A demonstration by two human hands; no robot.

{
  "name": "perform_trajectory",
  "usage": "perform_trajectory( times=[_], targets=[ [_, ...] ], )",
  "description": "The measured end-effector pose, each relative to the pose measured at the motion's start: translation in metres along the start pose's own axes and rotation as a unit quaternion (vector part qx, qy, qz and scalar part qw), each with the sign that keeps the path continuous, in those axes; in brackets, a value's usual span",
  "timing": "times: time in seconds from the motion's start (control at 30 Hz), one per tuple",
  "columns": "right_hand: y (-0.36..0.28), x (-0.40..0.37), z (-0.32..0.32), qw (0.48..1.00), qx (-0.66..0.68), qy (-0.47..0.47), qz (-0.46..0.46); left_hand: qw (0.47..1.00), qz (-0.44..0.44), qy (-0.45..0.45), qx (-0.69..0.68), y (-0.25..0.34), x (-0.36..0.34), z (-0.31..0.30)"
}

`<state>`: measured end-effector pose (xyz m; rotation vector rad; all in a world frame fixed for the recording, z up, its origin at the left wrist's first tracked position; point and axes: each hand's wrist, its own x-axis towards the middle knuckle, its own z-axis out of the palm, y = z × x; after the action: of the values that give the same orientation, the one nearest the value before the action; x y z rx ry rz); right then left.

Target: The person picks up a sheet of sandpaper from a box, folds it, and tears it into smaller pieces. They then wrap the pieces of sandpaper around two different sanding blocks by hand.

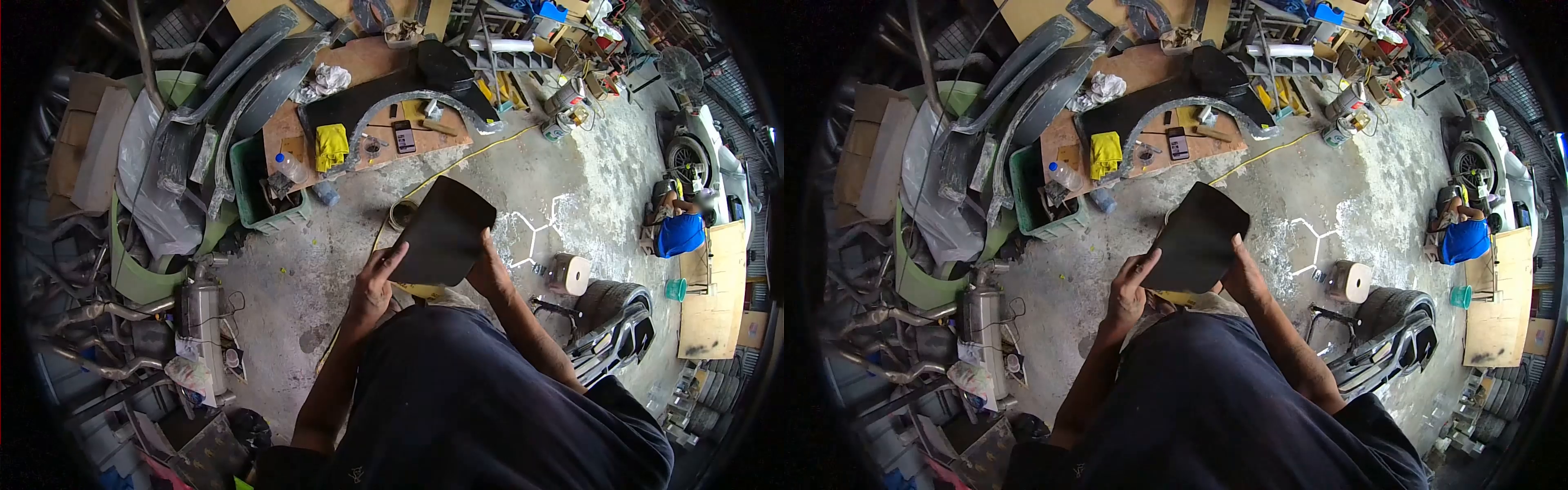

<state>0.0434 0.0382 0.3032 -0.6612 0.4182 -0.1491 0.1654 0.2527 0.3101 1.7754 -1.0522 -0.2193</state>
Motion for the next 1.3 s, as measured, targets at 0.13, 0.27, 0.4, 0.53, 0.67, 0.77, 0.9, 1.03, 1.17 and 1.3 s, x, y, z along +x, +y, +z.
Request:
perform_trajectory(
  times=[0.13, 0.27, 0.4, 0.53, 0.67, 0.77, 0.9, 1.03, 1.17, 1.3],
  targets=[
    [-0.005, -0.007, -0.006, 0.985, -0.124, 0.115, -0.036, 0.998, 0.013, -0.061, -0.010, 0.007, -0.004, -0.002],
    [-0.028, -0.020, 0.014, 0.962, -0.214, 0.157, -0.061, 0.990, -0.068, -0.082, -0.091, 0.015, -0.017, -0.013],
    [-0.029, -0.026, 0.026, 0.952, -0.284, 0.088, -0.074, 0.961, -0.170, -0.057, -0.210, 0.008, -0.006, -0.013],
    [-0.024, -0.026, 0.039, 0.939, -0.342, 0.035, -0.023, 0.960, -0.135, -0.016, -0.246, 0.016, 0.015, 0.009],
    [-0.021, -0.029, 0.044, 0.931, -0.363, 0.018, -0.026, 0.945, -0.182, -0.004, -0.272, 0.034, 0.015, 0.014],
    [-0.022, -0.030, 0.026, 0.959, -0.276, 0.000, -0.068, 0.953, -0.161, 0.022, -0.257, 0.041, 0.013, 0.012],
    [-0.030, -0.028, 0.034, 0.960, -0.246, 0.033, -0.130, 0.950, -0.162, -0.016, -0.267, 0.049, 0.015, 0.009],
    [-0.032, -0.032, 0.048, 0.957, -0.245, 0.088, -0.129, 0.967, -0.118, -0.040, -0.223, 0.049, 0.015, 0.010],
    [-0.033, -0.040, 0.059, 0.932, -0.302, 0.106, -0.168, 0.981, -0.018, 0.060, -0.185, 0.068, 0.023, -0.007],
    [-0.025, -0.042, 0.057, 0.917, -0.334, 0.082, -0.202, 0.981, -0.073, 0.022, -0.178, 0.062, 0.018, -0.016]
  ],
)
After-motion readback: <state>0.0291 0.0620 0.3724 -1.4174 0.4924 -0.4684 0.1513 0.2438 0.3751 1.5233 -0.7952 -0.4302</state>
